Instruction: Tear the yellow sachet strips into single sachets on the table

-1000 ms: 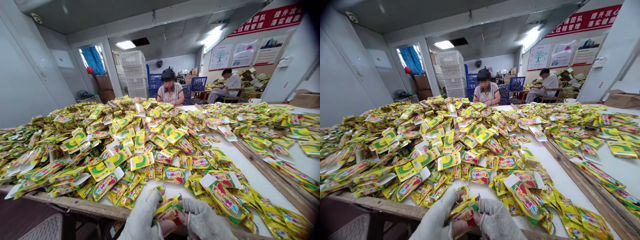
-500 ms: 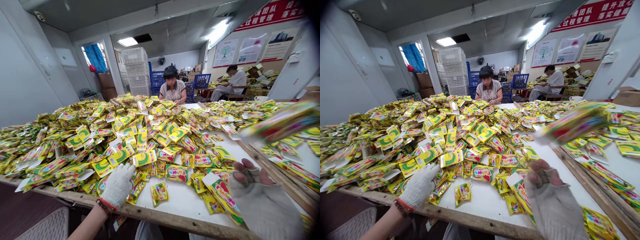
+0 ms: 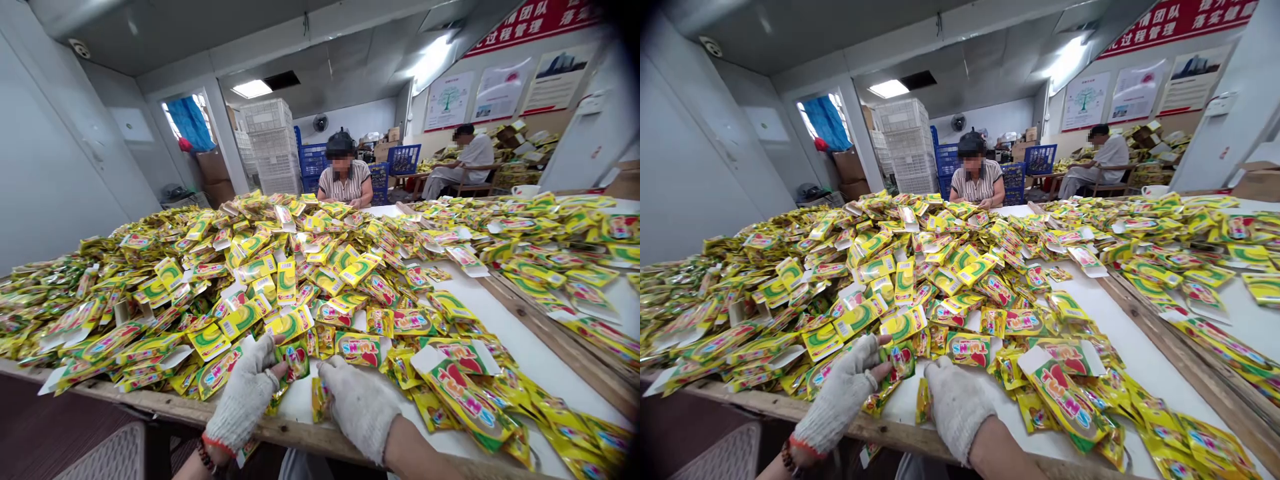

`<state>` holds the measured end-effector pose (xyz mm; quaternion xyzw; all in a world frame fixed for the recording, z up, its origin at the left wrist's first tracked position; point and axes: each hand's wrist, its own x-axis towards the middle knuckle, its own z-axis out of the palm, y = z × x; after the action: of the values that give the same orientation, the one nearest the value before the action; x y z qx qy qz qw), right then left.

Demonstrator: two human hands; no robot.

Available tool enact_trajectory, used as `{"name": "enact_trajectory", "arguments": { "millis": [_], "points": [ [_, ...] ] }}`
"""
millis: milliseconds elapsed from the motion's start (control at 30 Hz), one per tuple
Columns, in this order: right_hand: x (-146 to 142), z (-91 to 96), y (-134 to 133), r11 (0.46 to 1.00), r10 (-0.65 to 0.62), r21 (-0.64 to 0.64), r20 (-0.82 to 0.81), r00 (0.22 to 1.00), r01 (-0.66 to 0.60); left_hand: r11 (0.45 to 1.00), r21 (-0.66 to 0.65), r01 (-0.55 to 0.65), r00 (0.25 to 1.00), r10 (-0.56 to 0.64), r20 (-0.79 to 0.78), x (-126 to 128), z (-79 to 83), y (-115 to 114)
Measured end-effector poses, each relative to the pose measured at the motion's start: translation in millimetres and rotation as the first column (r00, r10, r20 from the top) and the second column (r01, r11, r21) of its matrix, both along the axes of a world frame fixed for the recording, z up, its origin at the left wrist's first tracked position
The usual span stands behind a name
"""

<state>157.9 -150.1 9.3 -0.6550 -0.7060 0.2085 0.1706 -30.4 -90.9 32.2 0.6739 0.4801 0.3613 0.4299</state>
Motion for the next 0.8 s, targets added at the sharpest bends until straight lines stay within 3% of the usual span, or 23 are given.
{"name": "enact_trajectory", "arguments": {
  "millis": [100, 233, 300, 367, 433, 533, 667, 733, 800],
  "points": [
    [14.8, -0.3, -3.7, 0.987, -0.125, -0.101, -0.022, 0.992, 0.122, 0.977, -0.213, -0.031, 0.988, 0.062, 0.141, 5.1, -5.5, -10.4],
    [34.4, -5.4, -13.4, 0.971, -0.222, -0.125, -0.15, 0.963, 0.204, 0.931, -0.36, -0.061, 0.955, 0.159, 0.249, 14.6, -13.9, -22.5],
    [36.1, -6.0, -19.0, 0.956, -0.282, -0.19, -0.37, 0.885, 0.225, 0.902, -0.429, -0.041, 0.912, 0.209, 0.353, 24.6, -14.5, -31.2],
    [31.5, -3.9, -23.8, 0.941, -0.337, -0.241, -0.577, 0.744, 0.239, 0.862, -0.506, 0.011, 0.851, 0.257, 0.457, 37.1, -12.7, -41.0],
    [23.8, 0.0, -27.1, 0.932, -0.362, -0.241, -0.65, 0.668, 0.271, 0.832, -0.552, 0.063, 0.806, 0.283, 0.52, 49.0, -10.6, -49.8],
    [15.2, 4.2, -29.8, 0.92, -0.386, -0.216, -0.634, 0.67, 0.326, 0.867, -0.494, 0.065, 0.801, 0.249, 0.544, 59.5, -10.7, -57.4],
    [17.7, -2.0, -30.6, 0.922, -0.321, -0.061, -0.673, 0.666, 0.382, 0.94, -0.339, 0.028, 0.855, 0.153, 0.495, 60.4, -16.5, -59.3],
    [21.9, -8.2, -30.1, 0.94, -0.266, -0.054, -0.73, 0.629, 0.336, 0.971, -0.234, 0.055, 0.915, 0.044, 0.4, 58.8, -18.1, -55.6],
    [25.5, -13.8, -29.2, 0.943, -0.279, -0.106, -0.77, 0.574, 0.316, 0.997, -0.048, 0.061, 0.975, -0.049, 0.218, 55.6, -17.5, -44.0]
  ]
}}
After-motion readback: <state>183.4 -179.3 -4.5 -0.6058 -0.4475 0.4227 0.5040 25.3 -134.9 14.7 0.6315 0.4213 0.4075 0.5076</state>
